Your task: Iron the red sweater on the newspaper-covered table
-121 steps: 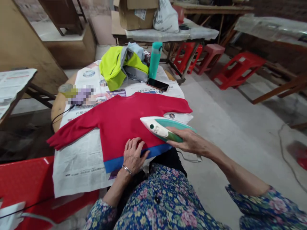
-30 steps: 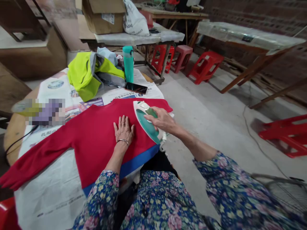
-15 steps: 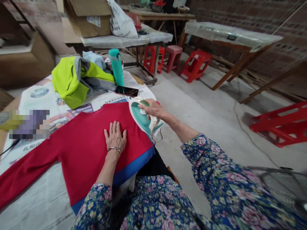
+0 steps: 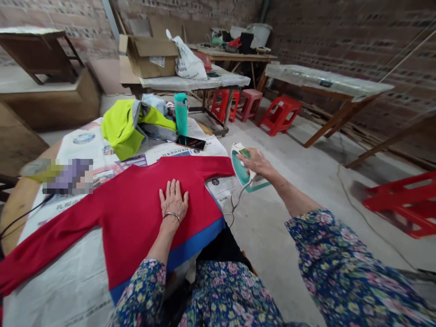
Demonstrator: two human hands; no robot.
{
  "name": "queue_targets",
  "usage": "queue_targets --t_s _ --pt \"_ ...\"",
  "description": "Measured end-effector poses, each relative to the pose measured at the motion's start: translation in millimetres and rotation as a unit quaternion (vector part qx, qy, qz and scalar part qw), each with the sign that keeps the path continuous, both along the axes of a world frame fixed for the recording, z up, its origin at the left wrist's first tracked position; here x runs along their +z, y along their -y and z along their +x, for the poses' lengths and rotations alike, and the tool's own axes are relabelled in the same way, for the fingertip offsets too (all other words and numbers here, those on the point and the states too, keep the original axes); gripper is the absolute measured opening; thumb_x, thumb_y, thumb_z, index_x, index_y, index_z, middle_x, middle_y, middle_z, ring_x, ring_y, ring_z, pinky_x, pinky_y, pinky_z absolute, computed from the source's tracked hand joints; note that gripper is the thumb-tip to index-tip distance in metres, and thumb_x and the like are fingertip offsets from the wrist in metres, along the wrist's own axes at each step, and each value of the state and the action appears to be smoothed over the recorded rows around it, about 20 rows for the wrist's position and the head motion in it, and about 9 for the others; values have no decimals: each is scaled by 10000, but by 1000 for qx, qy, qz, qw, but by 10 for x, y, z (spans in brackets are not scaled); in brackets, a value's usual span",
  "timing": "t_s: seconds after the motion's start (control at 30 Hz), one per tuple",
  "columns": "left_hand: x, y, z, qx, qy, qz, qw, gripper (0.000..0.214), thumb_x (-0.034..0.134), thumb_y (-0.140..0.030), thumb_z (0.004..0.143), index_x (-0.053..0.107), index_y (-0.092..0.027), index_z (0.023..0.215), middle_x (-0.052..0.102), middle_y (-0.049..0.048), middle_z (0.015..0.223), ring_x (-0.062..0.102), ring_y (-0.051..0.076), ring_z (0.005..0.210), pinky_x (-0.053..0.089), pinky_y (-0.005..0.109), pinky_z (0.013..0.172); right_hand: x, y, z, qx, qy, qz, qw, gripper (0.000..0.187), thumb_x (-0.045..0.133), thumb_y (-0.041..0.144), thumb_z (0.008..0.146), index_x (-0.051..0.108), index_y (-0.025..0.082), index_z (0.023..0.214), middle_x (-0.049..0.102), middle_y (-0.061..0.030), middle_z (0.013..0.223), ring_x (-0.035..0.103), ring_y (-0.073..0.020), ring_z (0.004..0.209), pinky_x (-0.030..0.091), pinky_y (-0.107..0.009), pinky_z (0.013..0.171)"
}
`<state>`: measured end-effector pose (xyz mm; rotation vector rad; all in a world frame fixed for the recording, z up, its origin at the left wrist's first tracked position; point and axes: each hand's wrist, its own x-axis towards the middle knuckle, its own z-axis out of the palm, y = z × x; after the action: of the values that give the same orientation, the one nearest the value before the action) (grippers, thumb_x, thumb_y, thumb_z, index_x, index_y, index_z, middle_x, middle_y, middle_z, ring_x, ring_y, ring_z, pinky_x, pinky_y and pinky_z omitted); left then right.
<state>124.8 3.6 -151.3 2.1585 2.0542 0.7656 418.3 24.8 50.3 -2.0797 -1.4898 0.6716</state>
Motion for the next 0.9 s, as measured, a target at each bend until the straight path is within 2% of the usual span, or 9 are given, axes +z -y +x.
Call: queue_targets --t_s 0.07,0.17,0.3,0.47,0.53,0.67,0.8,0.9 --pt "-22 2 2 1 -6 6 1000 620 495 -357 1021 613 -129 1585 566 226 1694 484 373 1625 295 681 1368 40 -39 -88 31 -17 13 999 176 664 331 1076 614 225 945 624 28 660 587 -133 474 499 -258 539" --pt "-41 17 -3 20 -13 16 1000 615 519 -366 1012 613 -90 1553 583 262 1664 508 390 1601 330 671 1357 61 -190 -341 149 -43 37 987 188 699 326 1045 618 224 910 634 31 669 562 -115 460 468 -238 494" --pt "-29 57 -13 44 -25 32 998 591 565 -401 995 641 -52 1465 635 305 1563 574 415 1521 374 666 1335 -3 -509 -876 321 -69 44 944 177 725 302 1004 624 213 890 643 44 680 539 -94 458 420 -221 480" --pt "-2 104 -19 41 -43 22 998 568 569 -409 1006 661 -82 1461 658 285 1527 602 416 1473 398 679 1315 -175 -918 -1455 447 -55 8 893 221 773 295 966 597 216 857 585 76 593 511 -98 436 347 -221 463" --pt "0 112 -21 34 -45 18 998 553 570 -406 1009 669 -115 1468 662 265 1528 591 415 1479 397 687 1313 -241 -1044 -1577 456 -51 9 889 254 787 285 969 589 215 827 573 66 584 529 -108 469 340 -222 470" --pt "8 109 -21 38 -40 17 998 541 581 -407 1004 680 -143 1466 665 244 1525 574 415 1488 370 696 1326 -308 -1130 -1671 417 -78 2 906 285 746 283 1015 552 227 815 590 45 615 542 -120 480 375 -229 468" --pt "24 92 -23 43 -30 10 999 538 584 -409 1002 685 -134 1454 662 245 1521 575 411 1483 344 683 1345 -278 -993 -1620 371 -94 -11 924 263 677 263 1056 525 237 844 602 36 635 564 -133 462 416 -245 455" --pt "25 80 -28 40 -25 13 999 540 582 -405 1005 673 -146 1470 655 238 1524 568 405 1490 335 679 1352 -247 -860 -1467 332 -90 -8 939 206 673 250 1057 559 227 886 613 32 645 588 -137 470 457 -248 478"
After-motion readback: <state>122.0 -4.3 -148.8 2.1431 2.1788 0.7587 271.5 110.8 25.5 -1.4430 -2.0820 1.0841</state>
